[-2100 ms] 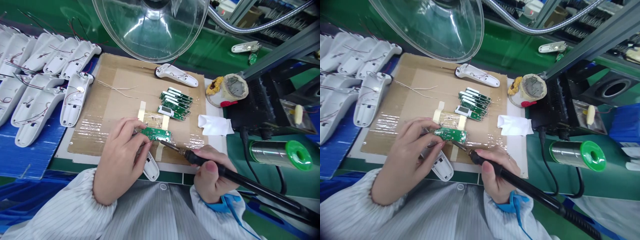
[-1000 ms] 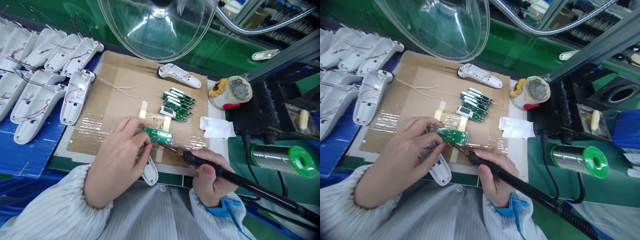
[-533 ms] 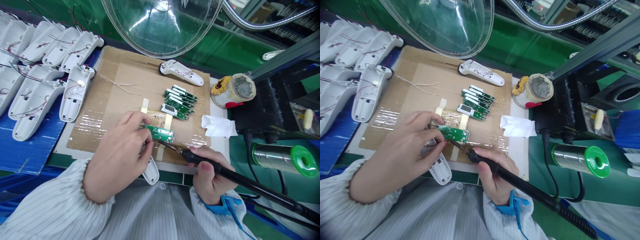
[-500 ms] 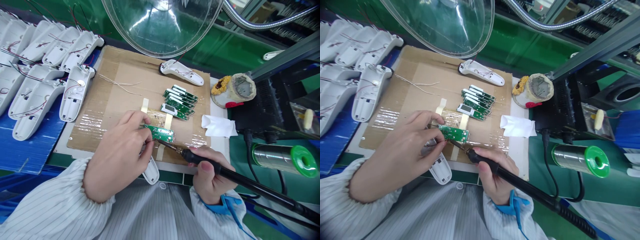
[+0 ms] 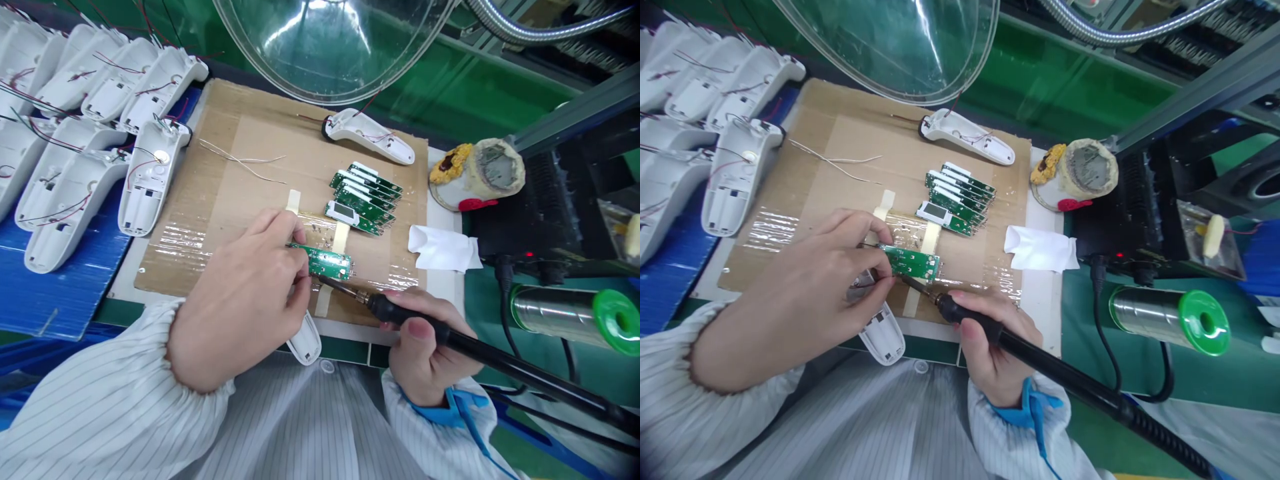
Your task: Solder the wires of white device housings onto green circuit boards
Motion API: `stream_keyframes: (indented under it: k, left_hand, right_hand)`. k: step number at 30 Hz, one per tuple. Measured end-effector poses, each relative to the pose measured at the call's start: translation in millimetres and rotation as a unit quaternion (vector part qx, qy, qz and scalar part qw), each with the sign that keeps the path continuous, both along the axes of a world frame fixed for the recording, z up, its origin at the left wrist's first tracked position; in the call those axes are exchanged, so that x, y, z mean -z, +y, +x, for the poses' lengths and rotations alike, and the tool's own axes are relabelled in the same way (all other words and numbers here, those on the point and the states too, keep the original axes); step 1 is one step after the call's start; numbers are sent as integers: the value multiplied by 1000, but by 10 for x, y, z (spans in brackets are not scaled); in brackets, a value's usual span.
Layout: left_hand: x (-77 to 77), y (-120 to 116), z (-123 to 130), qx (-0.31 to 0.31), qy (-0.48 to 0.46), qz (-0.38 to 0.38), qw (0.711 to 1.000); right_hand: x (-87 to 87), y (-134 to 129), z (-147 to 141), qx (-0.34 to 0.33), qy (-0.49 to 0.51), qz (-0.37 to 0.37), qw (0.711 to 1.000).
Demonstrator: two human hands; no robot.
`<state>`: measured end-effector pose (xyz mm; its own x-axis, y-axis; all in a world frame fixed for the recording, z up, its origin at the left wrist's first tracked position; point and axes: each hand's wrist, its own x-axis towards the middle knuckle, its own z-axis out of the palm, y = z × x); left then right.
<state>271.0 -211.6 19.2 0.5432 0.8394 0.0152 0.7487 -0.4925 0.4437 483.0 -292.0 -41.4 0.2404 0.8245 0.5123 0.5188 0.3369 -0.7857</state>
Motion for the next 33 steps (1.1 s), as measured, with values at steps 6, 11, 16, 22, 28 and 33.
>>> stream_keyframes:
  k: [6,11,16,22,28,33]
  left_hand:
    - [0,1,-3,3,-2,2,1000]
    - [0,8,-6,5,-4,5,1000]
    - [2,15,-10,7,-3,2,1000]
    - [-5,14,-16,16,-6,2,1000]
    - [-21,30,-4,15,-10,-7,1000]
    - [-36,26,-4,11,-2,-17,1000]
  right_hand:
    - [-55,66,-59,32,19,42,998]
    - [-60,37,-53,18,16,6,1000]
    - [-58,34,-53,28,20,12,999]
    - [-63,89,-77,41,46,57,997]
    - [-58,63,-44,12,39,36,999]
    - [-31,-3,24,-4,16,-12,1000]
